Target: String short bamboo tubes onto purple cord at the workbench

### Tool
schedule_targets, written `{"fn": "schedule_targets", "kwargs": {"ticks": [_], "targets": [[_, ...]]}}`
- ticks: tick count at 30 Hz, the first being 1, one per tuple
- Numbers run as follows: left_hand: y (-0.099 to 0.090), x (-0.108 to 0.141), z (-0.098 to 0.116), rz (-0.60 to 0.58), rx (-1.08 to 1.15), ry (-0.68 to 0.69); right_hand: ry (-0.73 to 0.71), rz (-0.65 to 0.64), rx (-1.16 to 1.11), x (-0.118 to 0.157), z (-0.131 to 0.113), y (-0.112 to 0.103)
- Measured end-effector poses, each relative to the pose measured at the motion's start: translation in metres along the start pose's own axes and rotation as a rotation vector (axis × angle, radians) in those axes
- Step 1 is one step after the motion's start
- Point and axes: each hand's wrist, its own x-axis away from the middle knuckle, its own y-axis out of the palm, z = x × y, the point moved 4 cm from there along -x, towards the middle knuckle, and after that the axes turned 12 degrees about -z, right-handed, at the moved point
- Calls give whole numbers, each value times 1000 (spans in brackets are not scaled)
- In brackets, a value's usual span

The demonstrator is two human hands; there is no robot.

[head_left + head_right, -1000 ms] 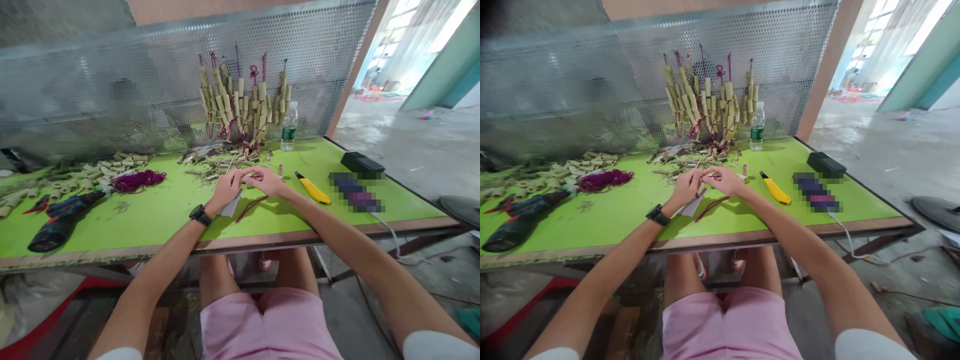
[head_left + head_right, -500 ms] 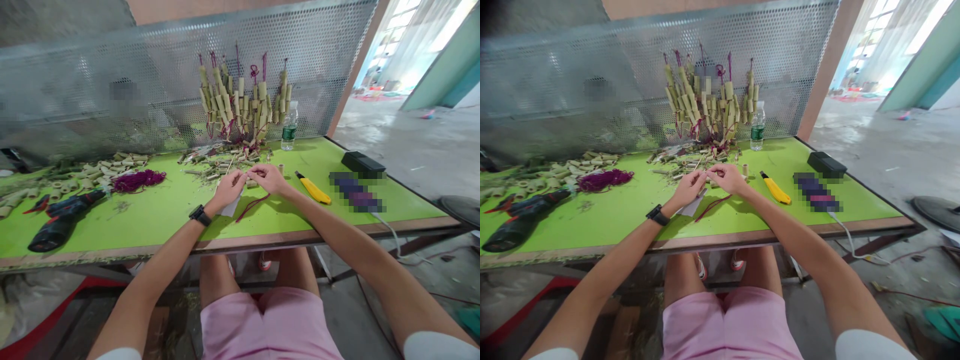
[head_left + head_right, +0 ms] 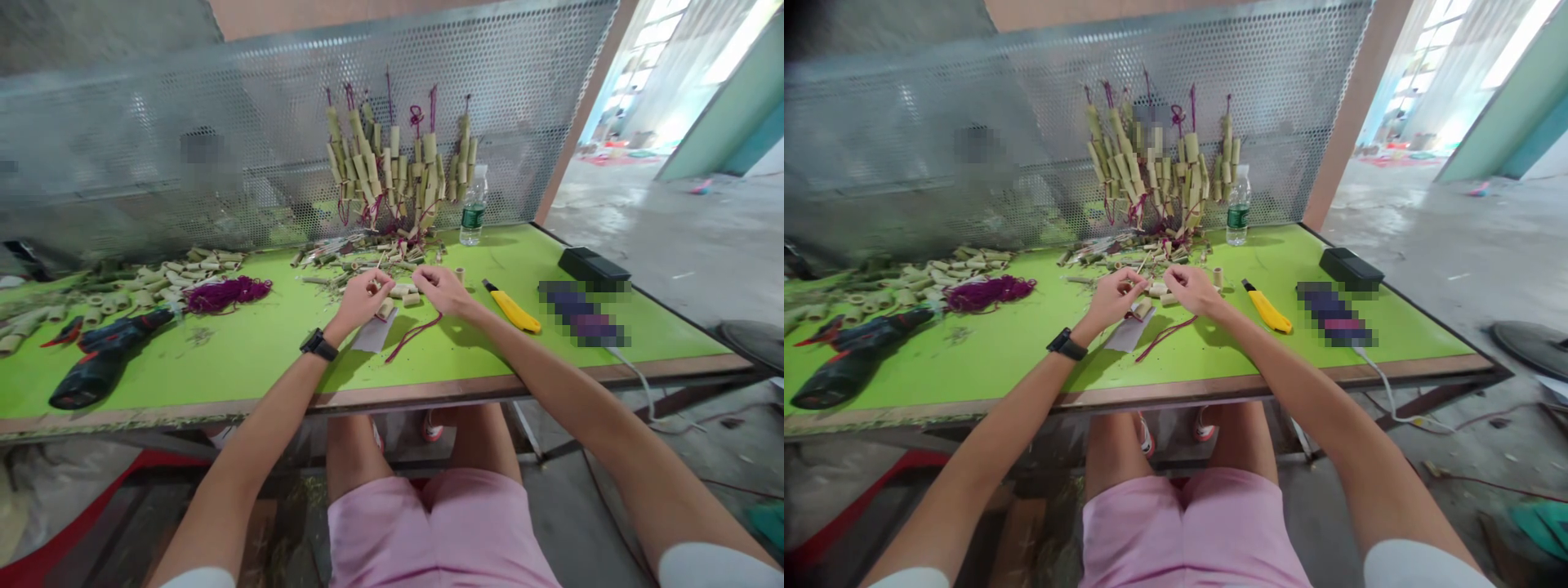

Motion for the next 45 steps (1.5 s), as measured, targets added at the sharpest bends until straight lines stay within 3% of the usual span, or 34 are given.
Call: {"fn": "schedule_targets", "kwargs": {"ticks": [6,12,18,23,30,34,39,45], "targets": [[-7,-2,-9,-84,-299,91,65,-37,97,-3,7,3],[-2,0,-21,-342,-390,-27,65,-106,86,-1,10,4],[8,3,-19,-419,-429,-67,135,-107,62,-2,15,2],[10,5,-15,-358,-381,-98,157,-109,28,-1,16,2],[9,5,9,-222,70,-110,132,-124,18,-1,7,3],[8,5,26,-159,-51,-3,83,-164,43,-2,-2,10],[15,5,29,-256,-270,94,94,-266,-13,1,-7,17],[21,5,31,-192,-158,144,157,-329,-150,5,-7,17]]}}
